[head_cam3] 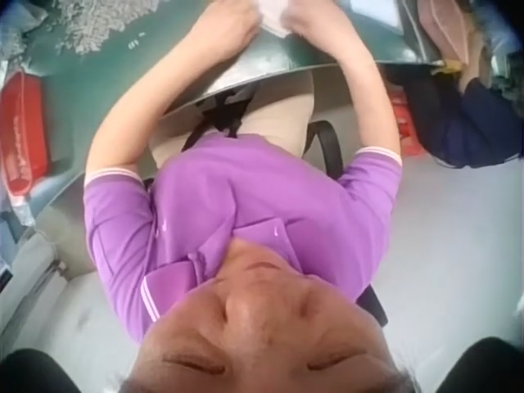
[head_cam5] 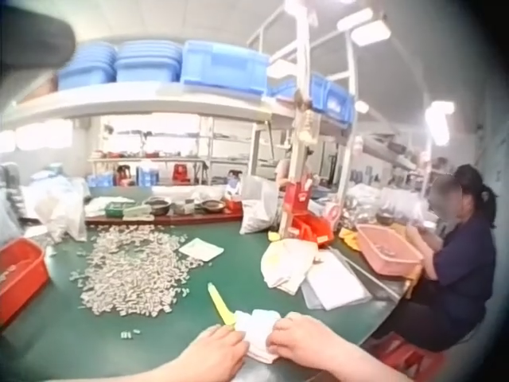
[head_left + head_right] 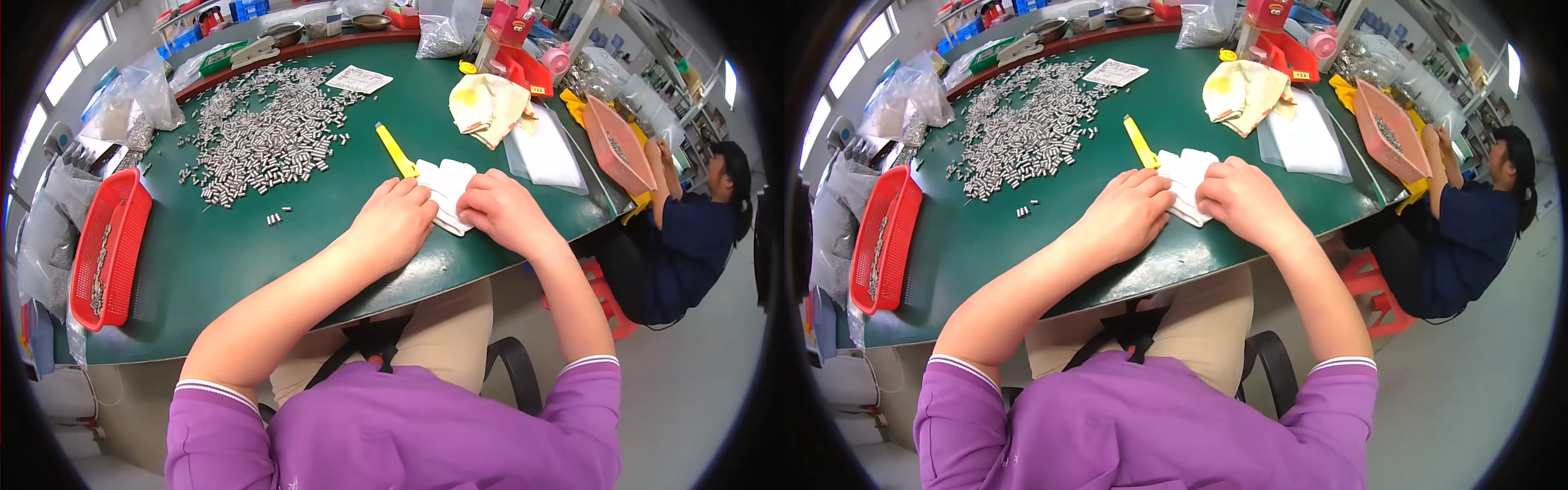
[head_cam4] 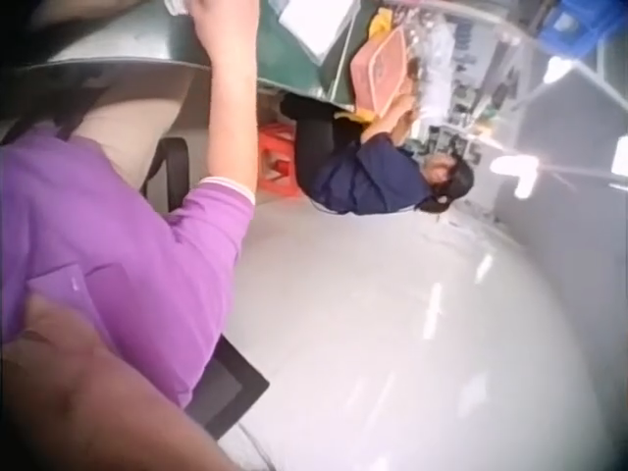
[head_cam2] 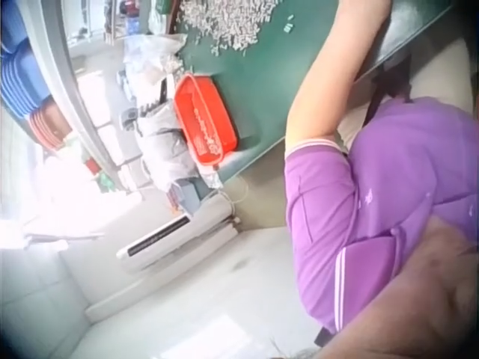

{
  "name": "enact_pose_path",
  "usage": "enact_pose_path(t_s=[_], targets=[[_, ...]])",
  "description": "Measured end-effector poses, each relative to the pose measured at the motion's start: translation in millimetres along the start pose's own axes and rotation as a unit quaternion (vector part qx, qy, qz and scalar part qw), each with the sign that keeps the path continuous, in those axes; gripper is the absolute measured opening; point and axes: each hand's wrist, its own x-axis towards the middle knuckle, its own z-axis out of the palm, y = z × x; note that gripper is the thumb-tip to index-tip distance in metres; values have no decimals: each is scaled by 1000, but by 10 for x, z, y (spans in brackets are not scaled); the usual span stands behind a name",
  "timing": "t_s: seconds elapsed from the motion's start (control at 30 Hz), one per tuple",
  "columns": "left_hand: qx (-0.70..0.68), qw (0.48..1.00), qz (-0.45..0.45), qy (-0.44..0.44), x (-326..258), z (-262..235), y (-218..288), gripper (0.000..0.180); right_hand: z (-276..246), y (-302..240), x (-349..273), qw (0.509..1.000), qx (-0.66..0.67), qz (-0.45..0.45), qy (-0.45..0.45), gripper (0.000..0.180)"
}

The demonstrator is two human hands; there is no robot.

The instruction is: The person is inspecting, aligning, and sorting small cylindrical metal components on a workbench in an industrial setting.

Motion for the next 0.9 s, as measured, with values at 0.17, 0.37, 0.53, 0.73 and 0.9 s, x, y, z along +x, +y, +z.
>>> enact_pose_path(t_s=[0.17, 0.37, 0.53, 0.73, 0.9], targets=[[-18, 1000, -4, -14, -12, -15, 38, 29, -56, 46, -67, 989, 29, 94, 106, 7], [-1, 1000, 18, -4, -48, -4, 103, 38, 360, -33, 184, 988, -107, 18, 112, 10], [0, 999, 2, -35, -31, -22, 113, 38, 287, 94, 153, 966, -239, 14, 102, 8], [11, 1000, 9, -19, -38, 14, 109, 38, -105, 366, 56, 949, -306, 70, 9, 7], [13, 999, 2, -34, -47, 4, 116, 38, 1, 90, 139, 986, -85, 12, 143, 11]])
